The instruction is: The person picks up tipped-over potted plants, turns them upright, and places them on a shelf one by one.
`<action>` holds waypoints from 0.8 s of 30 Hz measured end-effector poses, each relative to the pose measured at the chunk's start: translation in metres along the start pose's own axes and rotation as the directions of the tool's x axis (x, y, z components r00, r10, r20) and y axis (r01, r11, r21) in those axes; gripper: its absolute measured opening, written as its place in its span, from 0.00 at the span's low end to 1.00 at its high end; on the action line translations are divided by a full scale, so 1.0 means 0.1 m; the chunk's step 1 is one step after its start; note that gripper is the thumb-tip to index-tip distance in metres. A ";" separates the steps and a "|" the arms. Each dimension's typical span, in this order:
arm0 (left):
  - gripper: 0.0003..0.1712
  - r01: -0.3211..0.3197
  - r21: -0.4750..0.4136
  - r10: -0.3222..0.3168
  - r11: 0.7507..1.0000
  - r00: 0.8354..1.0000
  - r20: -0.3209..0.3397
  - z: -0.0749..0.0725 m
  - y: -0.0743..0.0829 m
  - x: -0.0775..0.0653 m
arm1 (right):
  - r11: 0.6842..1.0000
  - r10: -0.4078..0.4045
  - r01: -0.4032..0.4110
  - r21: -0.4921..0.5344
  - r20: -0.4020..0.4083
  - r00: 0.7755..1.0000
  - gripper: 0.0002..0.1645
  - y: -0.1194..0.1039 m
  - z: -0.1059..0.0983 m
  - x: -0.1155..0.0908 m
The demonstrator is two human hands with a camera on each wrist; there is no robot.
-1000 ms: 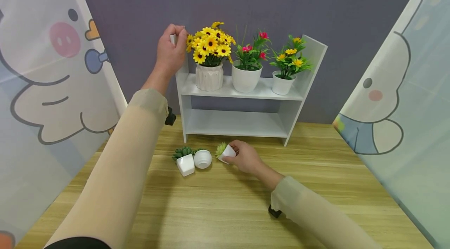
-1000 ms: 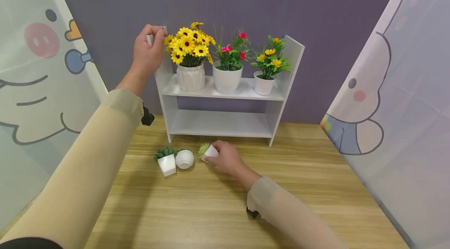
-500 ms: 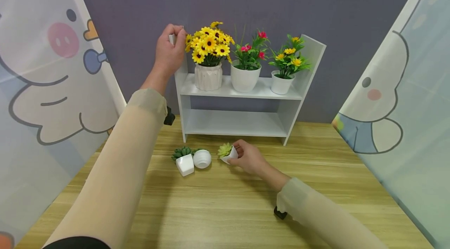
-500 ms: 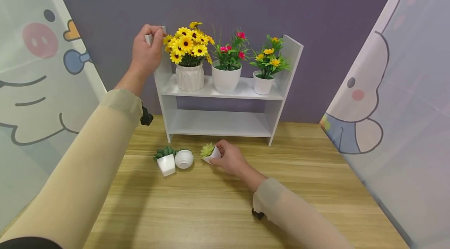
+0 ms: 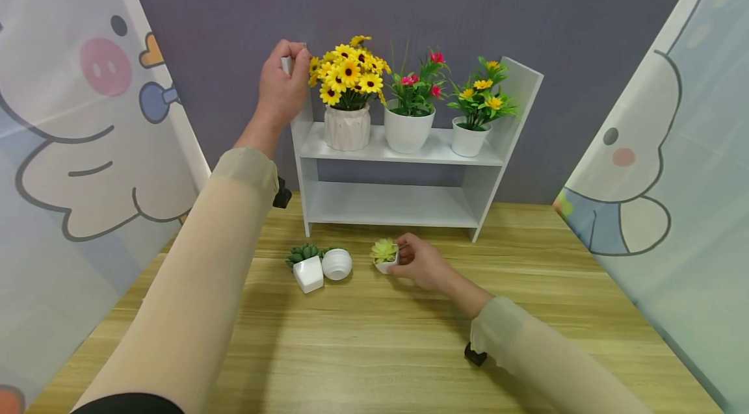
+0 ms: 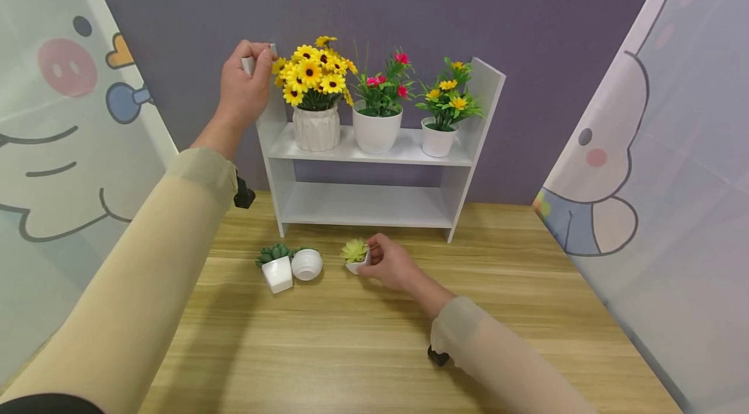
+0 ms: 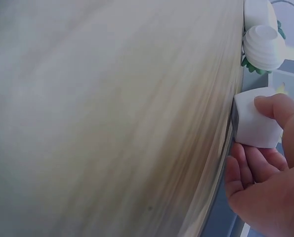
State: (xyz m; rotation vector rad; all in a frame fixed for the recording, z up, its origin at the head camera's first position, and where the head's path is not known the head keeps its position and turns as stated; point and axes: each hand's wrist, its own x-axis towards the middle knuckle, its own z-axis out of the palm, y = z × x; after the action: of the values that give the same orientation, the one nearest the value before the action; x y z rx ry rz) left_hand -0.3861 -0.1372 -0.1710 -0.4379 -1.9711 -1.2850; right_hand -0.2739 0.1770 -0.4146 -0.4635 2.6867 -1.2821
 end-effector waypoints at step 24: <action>0.11 0.001 -0.006 -0.001 1.000 1.000 0.001 0.00 0.01 -0.01 | 0.999 0.015 -0.017 0.041 0.044 0.999 0.36 0.09 -0.06 0.01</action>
State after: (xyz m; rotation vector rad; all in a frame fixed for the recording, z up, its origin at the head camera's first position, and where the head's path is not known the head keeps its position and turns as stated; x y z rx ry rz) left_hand -0.3850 -0.1369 -0.1709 -0.4413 -1.9692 -1.2914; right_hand -0.2784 0.1865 -0.4181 -0.4588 2.6175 -1.3049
